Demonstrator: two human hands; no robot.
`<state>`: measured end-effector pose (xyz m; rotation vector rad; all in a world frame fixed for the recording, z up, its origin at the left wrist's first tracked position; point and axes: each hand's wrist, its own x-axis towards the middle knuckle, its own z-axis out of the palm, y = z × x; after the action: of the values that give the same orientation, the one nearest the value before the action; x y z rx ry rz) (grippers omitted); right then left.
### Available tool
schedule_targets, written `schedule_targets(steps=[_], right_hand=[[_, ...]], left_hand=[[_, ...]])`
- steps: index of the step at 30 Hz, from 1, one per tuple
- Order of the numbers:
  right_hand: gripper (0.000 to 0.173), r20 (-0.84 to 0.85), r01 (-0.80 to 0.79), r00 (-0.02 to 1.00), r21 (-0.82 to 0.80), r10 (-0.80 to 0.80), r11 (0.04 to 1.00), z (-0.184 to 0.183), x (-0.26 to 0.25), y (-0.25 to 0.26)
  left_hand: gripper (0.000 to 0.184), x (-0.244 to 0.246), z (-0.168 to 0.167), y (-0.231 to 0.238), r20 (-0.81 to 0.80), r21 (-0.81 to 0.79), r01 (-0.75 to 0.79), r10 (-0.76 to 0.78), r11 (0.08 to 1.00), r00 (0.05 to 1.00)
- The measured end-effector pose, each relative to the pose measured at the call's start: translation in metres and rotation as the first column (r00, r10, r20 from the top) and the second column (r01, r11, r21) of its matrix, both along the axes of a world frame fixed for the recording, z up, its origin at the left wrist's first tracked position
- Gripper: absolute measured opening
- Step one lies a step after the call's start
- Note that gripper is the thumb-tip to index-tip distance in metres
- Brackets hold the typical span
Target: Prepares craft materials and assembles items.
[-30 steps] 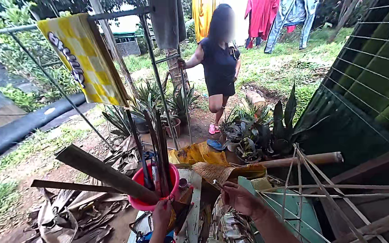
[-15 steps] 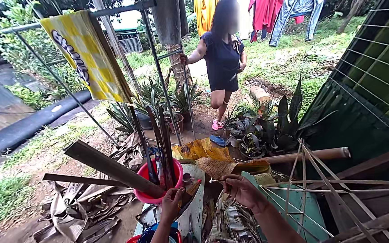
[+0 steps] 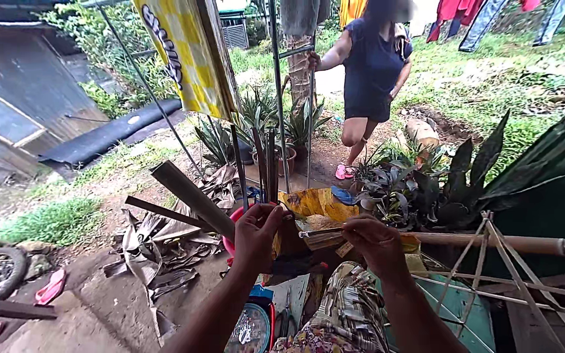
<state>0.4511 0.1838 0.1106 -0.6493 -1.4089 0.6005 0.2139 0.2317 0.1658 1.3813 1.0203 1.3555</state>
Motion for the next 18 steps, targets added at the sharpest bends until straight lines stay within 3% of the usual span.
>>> schedule_targets(steps=[7,18], right_hand=[[0.012,0.074,0.031,0.997,0.077,-0.037,0.997,0.019,-0.008,-0.001],[0.012,0.101,-0.028,0.995,0.112,0.016,0.993,0.026,-0.012,-0.004]], left_hand=[[0.005,-0.003,0.018,-0.023,0.043,0.014,0.083,-0.084,0.996,0.996],[0.007,-0.007,0.027,-0.042,0.130,0.045,0.077,-0.082,0.996,0.988]])
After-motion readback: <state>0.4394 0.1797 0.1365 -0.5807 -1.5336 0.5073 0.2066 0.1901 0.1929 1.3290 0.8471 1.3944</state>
